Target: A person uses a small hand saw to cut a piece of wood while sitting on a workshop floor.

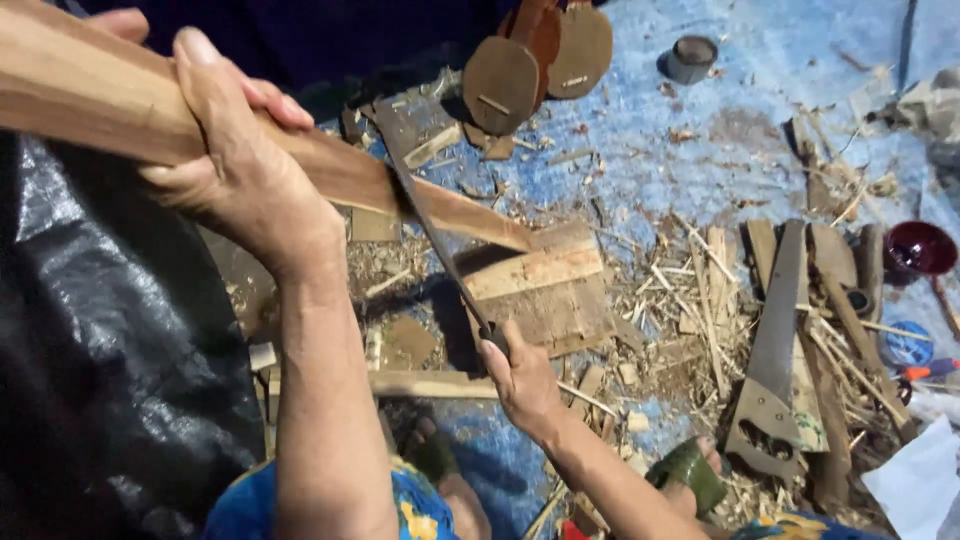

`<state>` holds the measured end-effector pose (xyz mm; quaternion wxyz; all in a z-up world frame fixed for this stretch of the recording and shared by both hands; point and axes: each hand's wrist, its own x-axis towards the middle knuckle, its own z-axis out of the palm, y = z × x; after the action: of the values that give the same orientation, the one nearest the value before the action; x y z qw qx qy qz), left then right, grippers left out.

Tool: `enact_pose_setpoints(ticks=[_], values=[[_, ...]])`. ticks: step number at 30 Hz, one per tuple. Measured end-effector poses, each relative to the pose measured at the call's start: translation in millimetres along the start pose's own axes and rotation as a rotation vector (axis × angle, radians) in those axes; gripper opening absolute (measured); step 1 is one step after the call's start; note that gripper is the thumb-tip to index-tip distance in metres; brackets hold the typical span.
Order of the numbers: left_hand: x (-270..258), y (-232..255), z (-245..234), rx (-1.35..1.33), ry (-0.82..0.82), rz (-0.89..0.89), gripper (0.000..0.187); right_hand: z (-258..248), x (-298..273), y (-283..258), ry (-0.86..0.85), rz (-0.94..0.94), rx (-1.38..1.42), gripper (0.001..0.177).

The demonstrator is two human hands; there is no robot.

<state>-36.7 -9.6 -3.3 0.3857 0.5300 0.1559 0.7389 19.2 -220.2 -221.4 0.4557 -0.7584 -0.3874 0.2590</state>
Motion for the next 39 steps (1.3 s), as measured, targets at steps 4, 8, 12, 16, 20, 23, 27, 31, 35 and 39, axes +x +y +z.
enact_pose_setpoints(ticks=[4,8,12,16,20,23,27,31,35,39], values=[[1,5,0,0.017,-0.014,0.02,0.016,7,7,16,-0.004,0.136,0.135,0.023],[1,5,11,0.053,0.008,-0.032,0.019,-6,4,9,0.029,0.174,0.046,0.037],[1,-9,3,0.032,0.037,0.007,0.023,7,0,19,0.015,0.124,0.148,0.029],[5,0,11,0.075,0.009,-0.008,0.02,-8,7,42,0.06,0.271,0.114,0.039],[0,7,13,0.041,0.011,-0.089,0.046,-18,-7,55,0.032,0.385,0.298,0.031],[8,13,27,0.032,-0.044,-0.022,0.059,-34,0,53,0.059,0.33,0.305,0.043],[10,-25,36,-0.013,-0.148,0.07,0.055,-54,5,52,0.171,0.008,0.044,0.024],[15,-11,56,0.052,-0.217,0.015,0.079,-68,7,30,0.214,0.031,-0.018,0.029],[19,-19,63,-0.005,-0.312,-0.09,0.075,-67,15,24,0.201,-0.034,-0.12,0.027],[25,-29,64,-0.046,-0.368,0.016,0.067,-54,29,28,0.154,-0.2,-0.13,0.005]])
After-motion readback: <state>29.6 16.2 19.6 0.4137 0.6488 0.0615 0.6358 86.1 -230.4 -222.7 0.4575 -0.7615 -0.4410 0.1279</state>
